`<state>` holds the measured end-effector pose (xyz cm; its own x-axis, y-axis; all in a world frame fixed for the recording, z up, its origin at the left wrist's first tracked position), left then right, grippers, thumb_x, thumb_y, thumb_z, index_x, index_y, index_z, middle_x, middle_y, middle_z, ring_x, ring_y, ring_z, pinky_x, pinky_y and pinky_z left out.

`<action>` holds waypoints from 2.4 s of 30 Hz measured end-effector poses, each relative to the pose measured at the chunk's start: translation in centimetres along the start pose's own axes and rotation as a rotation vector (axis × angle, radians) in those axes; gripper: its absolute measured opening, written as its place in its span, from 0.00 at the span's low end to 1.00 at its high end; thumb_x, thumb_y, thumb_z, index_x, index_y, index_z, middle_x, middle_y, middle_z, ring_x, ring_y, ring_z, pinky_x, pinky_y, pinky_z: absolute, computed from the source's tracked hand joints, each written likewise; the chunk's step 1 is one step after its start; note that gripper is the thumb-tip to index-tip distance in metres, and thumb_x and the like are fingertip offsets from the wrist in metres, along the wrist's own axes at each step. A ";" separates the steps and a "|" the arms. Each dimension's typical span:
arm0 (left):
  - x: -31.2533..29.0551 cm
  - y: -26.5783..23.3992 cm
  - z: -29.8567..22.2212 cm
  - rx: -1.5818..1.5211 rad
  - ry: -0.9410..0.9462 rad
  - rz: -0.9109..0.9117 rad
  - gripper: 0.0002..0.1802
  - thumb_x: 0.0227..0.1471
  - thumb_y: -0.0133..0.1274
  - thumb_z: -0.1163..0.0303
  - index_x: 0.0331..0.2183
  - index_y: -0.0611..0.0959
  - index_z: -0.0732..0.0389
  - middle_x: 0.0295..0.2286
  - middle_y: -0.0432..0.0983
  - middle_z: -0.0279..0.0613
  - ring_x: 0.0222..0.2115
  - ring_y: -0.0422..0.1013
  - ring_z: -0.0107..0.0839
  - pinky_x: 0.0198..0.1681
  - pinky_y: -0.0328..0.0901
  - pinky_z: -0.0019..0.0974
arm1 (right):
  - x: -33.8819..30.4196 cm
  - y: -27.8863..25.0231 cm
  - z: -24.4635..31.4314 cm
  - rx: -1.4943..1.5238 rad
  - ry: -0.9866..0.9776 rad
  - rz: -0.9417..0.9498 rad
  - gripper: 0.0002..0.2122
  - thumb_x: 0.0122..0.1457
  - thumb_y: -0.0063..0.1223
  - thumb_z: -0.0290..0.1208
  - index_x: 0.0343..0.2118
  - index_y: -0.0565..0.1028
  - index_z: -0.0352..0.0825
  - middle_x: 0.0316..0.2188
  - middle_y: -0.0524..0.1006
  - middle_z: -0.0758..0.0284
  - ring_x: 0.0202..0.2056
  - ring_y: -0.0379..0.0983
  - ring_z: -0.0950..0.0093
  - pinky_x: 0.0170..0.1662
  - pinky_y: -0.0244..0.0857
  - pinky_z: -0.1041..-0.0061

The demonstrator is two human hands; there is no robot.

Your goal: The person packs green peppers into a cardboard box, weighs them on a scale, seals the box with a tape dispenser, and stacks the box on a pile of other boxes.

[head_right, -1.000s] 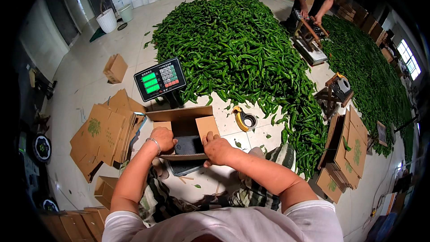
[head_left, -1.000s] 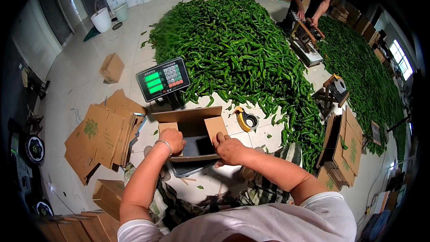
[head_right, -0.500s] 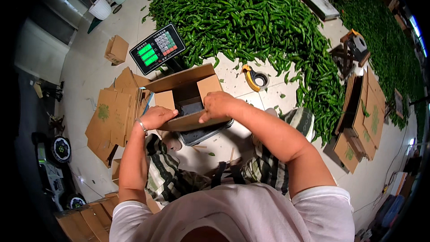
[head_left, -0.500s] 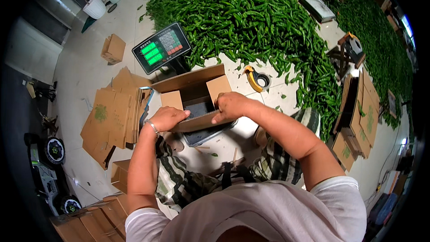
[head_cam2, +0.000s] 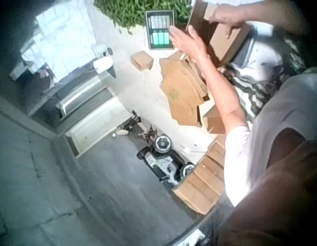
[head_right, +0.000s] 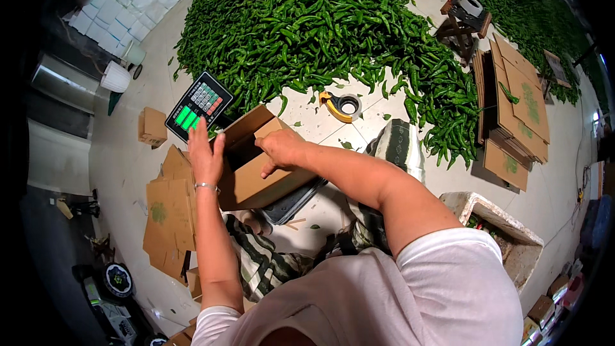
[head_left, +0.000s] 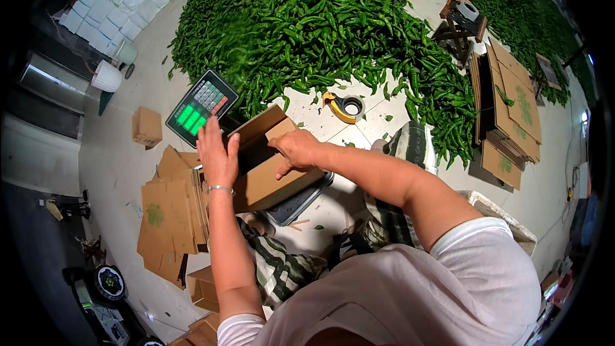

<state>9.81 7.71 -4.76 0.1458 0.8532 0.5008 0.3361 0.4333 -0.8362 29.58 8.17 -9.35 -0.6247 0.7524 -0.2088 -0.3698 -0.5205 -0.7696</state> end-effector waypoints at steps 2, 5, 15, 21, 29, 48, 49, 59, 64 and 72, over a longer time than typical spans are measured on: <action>-0.5 1.8 1.2 0.174 -0.147 0.369 0.33 0.51 0.53 0.53 0.54 0.68 0.62 0.49 0.66 0.52 0.53 0.59 0.50 0.58 0.49 0.49 | -0.2 1.4 -0.5 -0.020 -0.047 -0.160 0.33 0.35 0.67 0.54 0.38 0.70 0.32 0.38 0.72 0.56 0.46 0.69 0.58 0.47 0.62 0.60; -1.3 1.7 0.3 0.199 -0.123 0.405 0.32 0.47 0.55 0.51 0.48 0.72 0.64 0.41 0.70 0.53 0.43 0.65 0.51 0.51 0.56 0.48 | -1.7 1.9 -2.1 -0.007 0.164 -0.413 0.41 0.31 0.69 0.56 0.46 0.65 0.34 0.50 0.64 0.57 0.57 0.55 0.59 0.53 0.52 0.55; -6.8 0.6 -2.8 0.200 -0.123 0.386 0.49 0.46 0.55 0.47 0.59 0.55 0.68 0.59 0.50 0.55 0.60 0.47 0.51 0.64 0.38 0.49 | -1.6 4.1 -3.6 0.382 0.603 -0.298 0.67 0.29 0.69 0.59 0.65 0.31 0.41 0.64 0.45 0.57 0.64 0.43 0.58 0.59 0.46 0.49; -8.7 0.1 -5.3 0.249 -0.199 0.377 0.51 0.45 0.56 0.48 0.59 0.54 0.70 0.59 0.49 0.58 0.60 0.47 0.52 0.64 0.37 0.49 | -2.6 4.4 -3.9 0.457 0.552 -0.229 0.67 0.30 0.70 0.57 0.64 0.26 0.44 0.64 0.45 0.56 0.61 0.49 0.56 0.57 0.51 0.50; -13.7 3.8 -6.2 0.228 -0.193 0.447 0.50 0.48 0.50 0.42 0.58 0.55 0.71 0.59 0.49 0.61 0.61 0.45 0.54 0.63 0.36 0.52 | -0.9 7.0 -7.6 0.534 0.525 -0.267 0.67 0.30 0.69 0.59 0.64 0.27 0.39 0.63 0.42 0.48 0.61 0.50 0.50 0.59 0.52 0.55; -8.1 5.8 -2.5 0.195 -0.304 0.375 0.30 0.55 0.42 0.51 0.58 0.65 0.48 0.60 0.55 0.35 0.61 0.50 0.39 0.61 0.34 0.58 | -0.1 -12.4 -20.6 -0.344 0.572 -0.102 0.33 0.47 0.63 0.46 0.56 0.65 0.43 0.48 0.71 0.61 0.49 0.69 0.60 0.48 0.67 0.63; -8.2 5.7 -2.4 0.163 -0.317 0.365 0.30 0.55 0.42 0.51 0.58 0.65 0.48 0.60 0.55 0.35 0.61 0.50 0.39 0.61 0.36 0.58 | 1.2 -12.5 -21.2 -0.271 0.619 -0.122 0.35 0.47 0.63 0.46 0.58 0.59 0.48 0.52 0.66 0.60 0.53 0.65 0.60 0.50 0.65 0.60; -7.0 6.3 -3.2 0.188 -0.272 0.359 0.27 0.57 0.39 0.54 0.54 0.71 0.58 0.56 0.62 0.42 0.59 0.55 0.44 0.60 0.42 0.49 | 15.7 -11.5 -29.4 -0.244 0.706 -0.409 0.45 0.42 0.67 0.47 0.63 0.50 0.59 0.66 0.37 0.59 0.63 0.35 0.44 0.54 0.46 0.33; -6.1 6.7 -3.3 0.189 -0.249 0.430 0.29 0.59 0.35 0.53 0.54 0.70 0.61 0.56 0.62 0.47 0.59 0.54 0.48 0.60 0.42 0.50 | 18.4 -14.0 -38.1 -0.503 0.791 -0.531 0.46 0.42 0.65 0.51 0.63 0.48 0.60 0.67 0.33 0.64 0.64 0.31 0.47 0.54 0.45 0.34; -6.6 6.9 -2.6 0.184 -0.250 0.486 0.32 0.59 0.32 0.51 0.54 0.68 0.65 0.56 0.60 0.55 0.57 0.53 0.56 0.58 0.44 0.54 | 18.1 -12.3 -43.2 -0.218 0.636 -0.585 0.41 0.40 0.65 0.48 0.60 0.58 0.56 0.67 0.37 0.69 0.64 0.26 0.48 0.48 0.61 0.39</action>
<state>13.55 4.28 -13.28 0.0112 0.9999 0.0000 0.1152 -0.0013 -0.9933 52.52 45.64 -29.70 0.1474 0.9890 0.0081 -0.3306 0.0570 -0.9420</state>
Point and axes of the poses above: each hand's wrist, its own x-axis towards the middle knuckle, its own y-axis out of the palm, z = x × y, the point moved 2 cm from there along x, towards the middle knuckle
